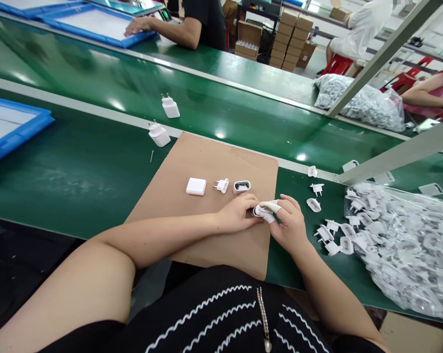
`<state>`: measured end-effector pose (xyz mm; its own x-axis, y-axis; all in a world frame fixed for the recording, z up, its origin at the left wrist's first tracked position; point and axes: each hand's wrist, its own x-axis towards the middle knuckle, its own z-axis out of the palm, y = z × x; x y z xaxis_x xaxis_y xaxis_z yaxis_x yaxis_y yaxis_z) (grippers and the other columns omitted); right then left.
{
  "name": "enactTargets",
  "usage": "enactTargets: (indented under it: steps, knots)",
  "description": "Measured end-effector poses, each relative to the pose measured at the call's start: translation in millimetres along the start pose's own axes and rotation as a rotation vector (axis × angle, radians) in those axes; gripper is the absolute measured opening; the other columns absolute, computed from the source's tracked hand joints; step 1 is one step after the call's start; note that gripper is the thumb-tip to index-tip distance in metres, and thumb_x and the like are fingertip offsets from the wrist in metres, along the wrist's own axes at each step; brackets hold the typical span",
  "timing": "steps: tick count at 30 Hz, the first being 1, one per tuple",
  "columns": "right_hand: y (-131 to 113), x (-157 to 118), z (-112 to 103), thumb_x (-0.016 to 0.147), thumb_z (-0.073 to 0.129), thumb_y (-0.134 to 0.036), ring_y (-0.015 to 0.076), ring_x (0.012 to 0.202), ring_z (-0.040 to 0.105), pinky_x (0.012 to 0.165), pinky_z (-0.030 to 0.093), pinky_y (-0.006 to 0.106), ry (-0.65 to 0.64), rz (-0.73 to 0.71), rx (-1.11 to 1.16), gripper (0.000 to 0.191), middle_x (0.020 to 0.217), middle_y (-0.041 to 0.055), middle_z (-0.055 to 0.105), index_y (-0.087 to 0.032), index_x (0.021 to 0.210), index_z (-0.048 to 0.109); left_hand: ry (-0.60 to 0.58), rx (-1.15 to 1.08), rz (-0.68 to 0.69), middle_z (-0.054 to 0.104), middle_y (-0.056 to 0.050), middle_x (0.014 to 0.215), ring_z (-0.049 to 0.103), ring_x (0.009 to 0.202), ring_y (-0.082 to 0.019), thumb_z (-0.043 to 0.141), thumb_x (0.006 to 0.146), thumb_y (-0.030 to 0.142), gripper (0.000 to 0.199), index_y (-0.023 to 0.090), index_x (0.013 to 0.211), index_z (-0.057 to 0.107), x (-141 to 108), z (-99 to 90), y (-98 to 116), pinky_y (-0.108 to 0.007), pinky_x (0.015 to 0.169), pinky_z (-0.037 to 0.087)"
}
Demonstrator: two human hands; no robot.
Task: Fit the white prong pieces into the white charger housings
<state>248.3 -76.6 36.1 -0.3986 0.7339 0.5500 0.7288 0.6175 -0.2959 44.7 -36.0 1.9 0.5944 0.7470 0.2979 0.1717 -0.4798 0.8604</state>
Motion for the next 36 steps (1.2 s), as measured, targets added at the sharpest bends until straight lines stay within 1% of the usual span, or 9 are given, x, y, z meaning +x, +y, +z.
enactTargets:
  steps: [8, 14, 21, 25, 28, 30, 31, 33, 36]
  knots:
    - [-5, 10, -5, 0.089, 0.058, -0.010, 0.0181, 0.079, 0.068, 0.116, 0.044, 0.045, -0.065, -0.047, -0.051, 0.024, 0.082, 0.0001, 0.072, -0.026, 0.099, 0.073, -0.030, -0.016, -0.048, 0.067, -0.008, 0.094, 0.061, 0.093, -0.021, 0.073, 0.091, 0.040, 0.023, 0.016, 0.094, 0.072, 2, -1.6, 2, -0.036, 0.086, 0.051]
    - [-2, 8, 0, 0.087, 0.062, -0.014, 0.0181, 0.077, 0.067, 0.119, 0.039, 0.047, -0.055, 0.051, -0.043, 0.015, 0.080, -0.0006, 0.070, -0.026, 0.088, 0.071, -0.030, -0.016, -0.064, 0.067, -0.008, 0.092, 0.061, 0.091, -0.022, 0.074, 0.090, 0.039, 0.022, 0.017, 0.089, 0.072, 2, -1.0, 1, -0.035, 0.084, 0.050]
    - [0, -6, 18, 0.092, 0.065, -0.028, 0.0189, 0.079, 0.066, 0.112, 0.043, 0.048, 0.052, 0.200, 0.119, 0.011, 0.079, -0.0004, 0.067, -0.027, 0.097, 0.074, 0.021, 0.022, -0.018, 0.067, -0.008, 0.093, 0.061, 0.092, -0.021, 0.071, 0.092, 0.033, 0.018, 0.016, 0.099, 0.073, -3, 5.7, -2, -0.036, 0.088, 0.049]
    - [1, -8, 23, 0.091, 0.066, -0.028, 0.0216, 0.084, 0.065, 0.105, 0.045, 0.048, 0.115, 0.218, 0.191, 0.012, 0.082, 0.0009, 0.068, -0.026, 0.100, 0.074, 0.053, 0.076, -0.035, 0.067, -0.007, 0.089, 0.061, 0.088, -0.021, 0.071, 0.092, 0.034, 0.019, 0.016, 0.094, 0.072, -5, 9.6, -2, -0.036, 0.084, 0.049]
    - [3, -8, 25, 0.089, 0.068, -0.028, 0.0237, 0.086, 0.064, 0.093, 0.048, 0.045, 0.104, 0.243, 0.256, 0.010, 0.085, 0.0027, 0.069, -0.025, 0.098, 0.072, 0.076, 0.041, -0.038, 0.072, -0.008, 0.097, 0.063, 0.091, -0.022, 0.071, 0.091, 0.034, 0.025, 0.016, 0.108, 0.072, -6, 10.4, 1, -0.036, 0.087, 0.050]
    - [4, -8, 26, 0.089, 0.068, -0.029, 0.0241, 0.087, 0.063, 0.093, 0.047, 0.046, 0.088, 0.240, 0.289, 0.008, 0.087, 0.0032, 0.069, -0.025, 0.096, 0.070, 0.069, 0.000, -0.022, 0.074, -0.009, 0.107, 0.065, 0.094, -0.022, 0.070, 0.092, 0.033, 0.031, 0.017, 0.119, 0.070, -7, 10.2, 3, -0.036, 0.088, 0.051]
    - [5, -8, 27, 0.090, 0.067, -0.030, 0.0244, 0.088, 0.063, 0.095, 0.046, 0.048, 0.091, 0.232, 0.306, 0.008, 0.089, 0.0036, 0.069, -0.025, 0.096, 0.069, 0.069, 0.011, -0.012, 0.074, -0.009, 0.107, 0.066, 0.093, -0.022, 0.069, 0.093, 0.033, 0.030, 0.017, 0.119, 0.070, -7, 10.1, 4, -0.035, 0.088, 0.051]
    - [6, -10, 31, 0.091, 0.067, -0.033, 0.0253, 0.094, 0.064, 0.099, 0.046, 0.049, 0.114, 0.233, 0.361, 0.013, 0.097, 0.0050, 0.070, -0.025, 0.102, 0.066, 0.084, 0.083, -0.002, 0.074, -0.009, 0.100, 0.064, 0.089, -0.022, 0.067, 0.094, 0.033, 0.025, 0.016, 0.111, 0.072, -8, 9.9, 4, -0.036, 0.085, 0.051]
    - [8, -11, 37, 0.090, 0.071, -0.038, 0.0249, 0.100, 0.066, 0.100, 0.050, 0.048, 0.108, 0.293, 0.562, 0.037, 0.107, 0.0062, 0.068, -0.026, 0.123, 0.058, 0.095, 0.135, -0.009, 0.075, -0.009, 0.098, 0.063, 0.089, -0.022, 0.066, 0.092, 0.030, 0.021, 0.017, 0.107, 0.074, -9, 9.5, 1, -0.037, 0.088, 0.050]
